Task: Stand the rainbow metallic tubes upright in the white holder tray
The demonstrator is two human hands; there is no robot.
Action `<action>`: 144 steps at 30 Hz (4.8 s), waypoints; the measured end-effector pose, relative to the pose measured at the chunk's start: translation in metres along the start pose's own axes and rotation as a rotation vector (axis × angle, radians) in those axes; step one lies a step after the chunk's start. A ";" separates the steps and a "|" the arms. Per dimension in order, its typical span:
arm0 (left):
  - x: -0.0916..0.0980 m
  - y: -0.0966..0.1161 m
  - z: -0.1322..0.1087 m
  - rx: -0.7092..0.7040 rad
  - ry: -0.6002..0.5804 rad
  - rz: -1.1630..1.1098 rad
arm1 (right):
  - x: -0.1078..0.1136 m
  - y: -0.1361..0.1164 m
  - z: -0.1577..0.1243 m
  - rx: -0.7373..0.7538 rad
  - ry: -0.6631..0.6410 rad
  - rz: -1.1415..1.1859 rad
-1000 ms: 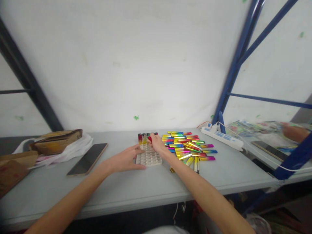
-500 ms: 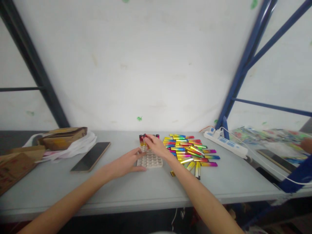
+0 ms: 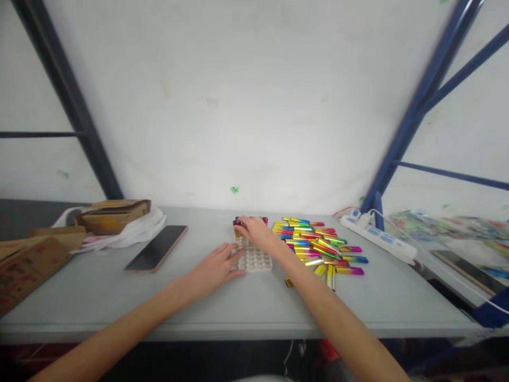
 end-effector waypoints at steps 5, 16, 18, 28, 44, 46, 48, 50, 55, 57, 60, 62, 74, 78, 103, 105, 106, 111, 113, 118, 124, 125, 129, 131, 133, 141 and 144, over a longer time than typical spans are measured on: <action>0.000 0.000 -0.001 0.005 0.004 -0.019 | 0.004 0.000 0.000 -0.038 -0.112 0.048; -0.004 -0.008 -0.001 0.025 -0.063 -0.109 | 0.024 -0.007 -0.003 -0.133 -0.115 -0.122; -0.007 -0.012 -0.001 0.020 -0.046 -0.159 | 0.041 0.005 -0.012 -0.132 -0.056 -0.070; -0.004 -0.022 -0.002 0.034 -0.065 -0.355 | 0.106 0.048 -0.080 -0.250 -0.177 0.220; 0.003 -0.027 0.001 0.130 -0.097 -0.405 | 0.086 0.041 -0.097 -0.323 -0.333 -0.024; 0.001 -0.027 0.001 0.114 -0.090 -0.408 | 0.089 0.039 -0.096 -0.323 -0.347 -0.007; 0.000 -0.028 0.001 0.102 -0.087 -0.411 | 0.095 0.039 -0.095 -0.304 -0.336 0.028; -0.002 -0.029 0.001 0.099 -0.084 -0.415 | 0.104 0.039 -0.096 -0.278 -0.293 0.086; -0.002 -0.029 0.002 0.107 -0.094 -0.404 | 0.130 0.035 -0.116 -0.274 -0.318 0.124; -0.002 -0.029 0.002 0.105 -0.087 -0.394 | 0.135 0.032 -0.126 -0.295 -0.346 0.086; -0.004 -0.029 0.003 0.097 -0.073 -0.393 | 0.131 0.031 -0.130 -0.277 -0.332 0.048; -0.005 -0.030 0.002 0.092 -0.060 -0.402 | 0.120 0.032 -0.125 -0.235 -0.317 0.020; -0.003 -0.028 0.002 0.108 -0.083 -0.440 | 0.093 0.031 -0.104 -0.206 -0.340 -0.232; -0.002 -0.027 0.003 0.104 -0.074 -0.439 | 0.101 0.043 -0.096 -0.242 -0.202 -0.003; -0.001 -0.024 0.002 0.116 -0.090 -0.495 | 0.011 0.004 -0.039 -0.382 0.405 0.673; 0.001 -0.024 0.003 0.120 -0.095 -0.489 | 0.013 0.000 -0.040 -0.354 0.462 0.513; 0.002 -0.024 0.003 0.120 -0.095 -0.488 | 0.013 -0.002 -0.040 -0.353 0.471 0.473; 0.004 -0.023 0.005 0.112 -0.094 -0.486 | 0.017 -0.011 -0.041 -0.324 0.426 0.404; 0.004 -0.023 0.005 0.115 -0.098 -0.488 | 0.017 -0.013 -0.041 -0.310 0.405 0.379; 0.004 -0.023 0.004 0.105 -0.076 -0.490 | 0.020 -0.012 -0.040 -0.253 0.385 0.334; 0.003 -0.023 0.005 0.095 -0.070 -0.485 | 0.029 -0.004 -0.041 -0.084 0.251 0.185; 0.003 -0.023 0.005 0.096 -0.074 -0.484 | 0.030 -0.003 -0.041 -0.050 0.244 0.125; 0.001 -0.023 0.005 0.097 -0.081 -0.487 | 0.029 0.004 -0.041 -0.080 0.191 0.018; 0.002 -0.023 0.005 0.091 -0.073 -0.493 | 0.026 0.008 -0.039 -0.117 0.196 0.005; 0.002 -0.023 0.005 0.091 -0.071 -0.498 | 0.023 0.012 -0.037 -0.126 0.196 -0.012; 0.005 -0.021 0.005 0.101 -0.093 -0.501 | 0.014 0.017 -0.033 -0.120 0.042 -0.123; 0.005 -0.021 0.005 0.102 -0.095 -0.492 | 0.015 0.014 -0.031 -0.135 -0.001 -0.207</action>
Point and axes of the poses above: each hand's wrist, its own z-axis towards the middle knuckle, its own x-axis out of the back of the hand, y = z × x, the point moved 2 cm from there along z, towards the middle knuckle, and after that the axes turned 7 degrees about z, right-handed, at the moved point
